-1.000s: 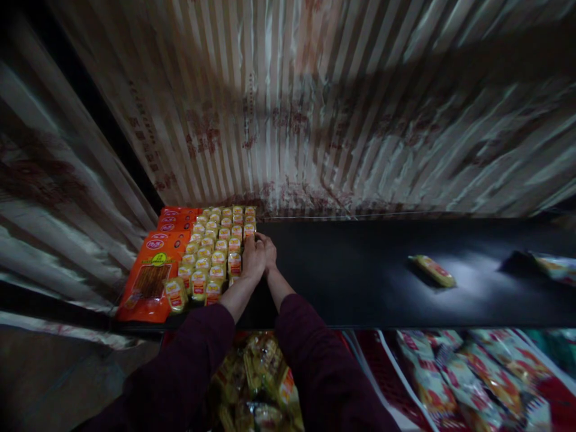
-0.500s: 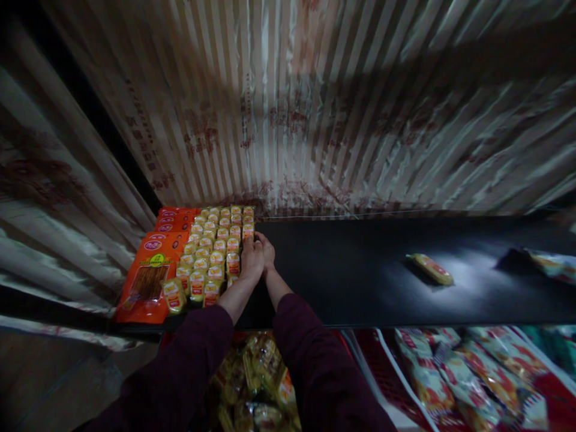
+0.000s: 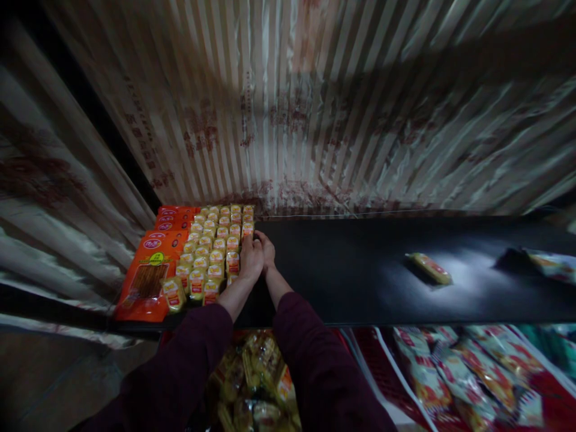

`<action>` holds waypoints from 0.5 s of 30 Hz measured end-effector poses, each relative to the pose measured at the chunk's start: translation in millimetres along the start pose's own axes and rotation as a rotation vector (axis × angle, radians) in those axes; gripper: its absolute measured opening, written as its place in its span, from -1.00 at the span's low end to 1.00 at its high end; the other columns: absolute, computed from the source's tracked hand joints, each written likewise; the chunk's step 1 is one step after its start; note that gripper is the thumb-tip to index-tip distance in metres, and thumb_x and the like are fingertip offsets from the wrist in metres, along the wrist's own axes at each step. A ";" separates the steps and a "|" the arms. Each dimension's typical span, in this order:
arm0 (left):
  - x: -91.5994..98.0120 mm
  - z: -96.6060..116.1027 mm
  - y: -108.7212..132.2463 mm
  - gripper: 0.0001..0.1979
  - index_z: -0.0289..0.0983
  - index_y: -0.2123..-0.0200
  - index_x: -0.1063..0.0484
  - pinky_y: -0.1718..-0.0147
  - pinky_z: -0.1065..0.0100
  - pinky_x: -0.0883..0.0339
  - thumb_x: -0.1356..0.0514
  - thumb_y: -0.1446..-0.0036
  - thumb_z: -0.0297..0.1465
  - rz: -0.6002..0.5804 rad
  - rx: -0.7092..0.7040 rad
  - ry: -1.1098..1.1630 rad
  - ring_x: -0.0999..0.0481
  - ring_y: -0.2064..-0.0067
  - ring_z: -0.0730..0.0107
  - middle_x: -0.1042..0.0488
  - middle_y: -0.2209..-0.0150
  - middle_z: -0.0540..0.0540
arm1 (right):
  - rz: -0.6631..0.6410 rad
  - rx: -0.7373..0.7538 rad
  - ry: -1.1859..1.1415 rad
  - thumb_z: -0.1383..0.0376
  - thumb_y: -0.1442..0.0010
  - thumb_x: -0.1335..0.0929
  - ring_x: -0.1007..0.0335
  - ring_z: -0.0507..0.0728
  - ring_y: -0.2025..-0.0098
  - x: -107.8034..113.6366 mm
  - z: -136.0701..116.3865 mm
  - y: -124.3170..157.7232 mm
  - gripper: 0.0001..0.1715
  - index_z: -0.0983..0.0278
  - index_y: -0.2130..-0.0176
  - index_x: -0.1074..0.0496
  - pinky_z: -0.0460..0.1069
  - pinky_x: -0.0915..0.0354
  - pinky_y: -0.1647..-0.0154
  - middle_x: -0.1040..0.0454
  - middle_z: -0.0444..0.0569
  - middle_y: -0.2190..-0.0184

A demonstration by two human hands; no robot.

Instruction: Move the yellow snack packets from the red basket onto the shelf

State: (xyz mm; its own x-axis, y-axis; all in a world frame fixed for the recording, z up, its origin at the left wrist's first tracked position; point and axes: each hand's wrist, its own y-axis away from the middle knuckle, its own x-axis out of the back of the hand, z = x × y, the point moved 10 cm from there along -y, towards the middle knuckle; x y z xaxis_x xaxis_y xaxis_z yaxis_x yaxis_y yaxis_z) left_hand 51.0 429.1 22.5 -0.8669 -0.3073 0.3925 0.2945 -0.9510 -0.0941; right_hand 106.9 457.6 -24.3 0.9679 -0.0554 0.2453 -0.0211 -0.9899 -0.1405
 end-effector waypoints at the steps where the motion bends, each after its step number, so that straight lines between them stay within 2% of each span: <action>1: 1.4 0.3 0.2 -0.66 -0.32 0.02 -0.39 -0.13 0.12 -0.11 0.05 -0.19 -0.52 0.002 0.007 -0.004 -0.27 -0.18 0.11 -0.45 0.01 -0.27 | 0.004 -0.003 -0.015 0.35 -0.02 -0.26 -0.38 0.15 0.00 0.3 1.2 -0.4 -0.58 0.20 0.09 -0.45 0.08 -0.21 -0.17 -0.52 -0.08 0.10; 7: 23.2 1.1 10.8 -0.70 -0.26 0.01 -0.40 -0.11 0.17 -0.16 0.00 -0.24 -0.43 0.012 0.060 -0.023 -0.28 -0.18 0.12 -0.43 -0.02 -0.23 | -0.021 0.006 -0.113 0.32 -0.01 -0.26 -0.39 0.14 0.03 -2.4 0.3 -1.0 -0.59 0.20 0.11 -0.47 0.07 -0.23 -0.16 -0.53 -0.09 0.15; 10: 37.8 1.1 18.4 -0.69 -0.24 -0.01 -0.37 -0.03 0.13 -0.28 -0.09 -0.23 -0.31 0.014 0.069 -0.028 -0.37 -0.07 0.18 -0.38 -0.05 -0.20 | -0.010 0.008 -0.111 0.31 -0.02 -0.25 -0.38 0.14 0.01 -1.6 -1.5 -0.1 -0.57 0.21 0.10 -0.46 0.07 -0.22 -0.15 -0.52 -0.09 0.15; 15: 44.8 7.6 21.3 -0.65 -0.26 -0.02 -0.34 0.08 0.14 -0.38 -0.13 -0.21 -0.26 0.026 0.075 -0.021 -0.43 0.03 0.27 -0.37 -0.03 -0.18 | -0.013 0.043 0.007 0.36 -0.03 -0.24 -0.34 0.12 -0.03 -1.9 -5.5 2.5 -0.56 0.22 0.08 -0.44 0.05 -0.20 -0.15 -0.49 -0.05 0.10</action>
State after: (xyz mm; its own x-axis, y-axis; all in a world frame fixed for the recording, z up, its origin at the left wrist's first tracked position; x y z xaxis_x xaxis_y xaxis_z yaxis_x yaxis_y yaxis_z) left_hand 21.5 395.4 45.1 -0.8503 -0.3304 0.4096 0.3467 -0.9373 -0.0365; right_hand 103.6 454.5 -19.9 0.9661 -0.0440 0.2544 0.0021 -0.9840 -0.1782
